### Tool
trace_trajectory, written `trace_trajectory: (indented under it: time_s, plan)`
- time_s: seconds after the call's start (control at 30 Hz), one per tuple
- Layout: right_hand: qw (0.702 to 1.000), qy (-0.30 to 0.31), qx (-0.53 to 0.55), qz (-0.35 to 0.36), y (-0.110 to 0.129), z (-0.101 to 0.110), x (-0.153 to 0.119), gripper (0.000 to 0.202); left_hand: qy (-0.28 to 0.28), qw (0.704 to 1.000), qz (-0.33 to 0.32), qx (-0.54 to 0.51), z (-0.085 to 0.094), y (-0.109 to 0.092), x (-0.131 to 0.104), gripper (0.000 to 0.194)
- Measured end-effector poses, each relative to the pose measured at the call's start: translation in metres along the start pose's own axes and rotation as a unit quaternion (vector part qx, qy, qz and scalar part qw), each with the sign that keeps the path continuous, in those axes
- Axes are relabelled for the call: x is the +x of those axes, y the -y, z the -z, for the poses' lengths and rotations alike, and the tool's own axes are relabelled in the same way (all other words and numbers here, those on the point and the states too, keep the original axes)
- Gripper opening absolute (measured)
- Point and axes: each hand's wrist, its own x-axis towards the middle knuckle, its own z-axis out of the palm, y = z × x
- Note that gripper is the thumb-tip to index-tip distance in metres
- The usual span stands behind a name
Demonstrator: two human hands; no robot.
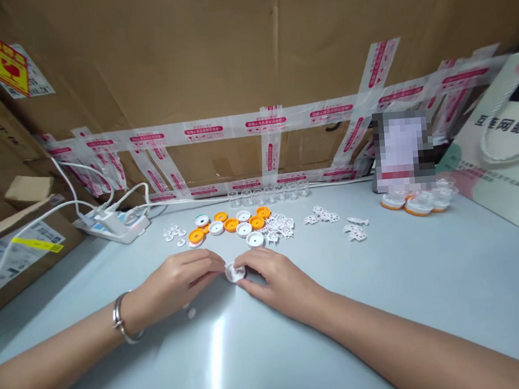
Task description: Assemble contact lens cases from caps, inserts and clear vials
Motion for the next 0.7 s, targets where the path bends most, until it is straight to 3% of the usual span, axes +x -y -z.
trace_trajectory:
  time_s: [0.23,0.43,0.7]
  plan:
    - [1.0,-0.003,0.007,0.005,-0.006,-0.002,0.0,0.02,-0.04,0.998,-0.039,0.014,-0.013,0.006,0.002,0.017]
    - [1.0,-0.012,-0.003,0.011,-0.007,-0.003,0.001,0.021,-0.028,0.998,-0.055,0.034,-0.013,0.006,0.0,0.019]
    - [1.0,-0.006,0.008,0.008,-0.002,-0.001,0.001,0.021,0.003,0.999,-0.022,0.035,-0.002,0.004,-0.007,0.023]
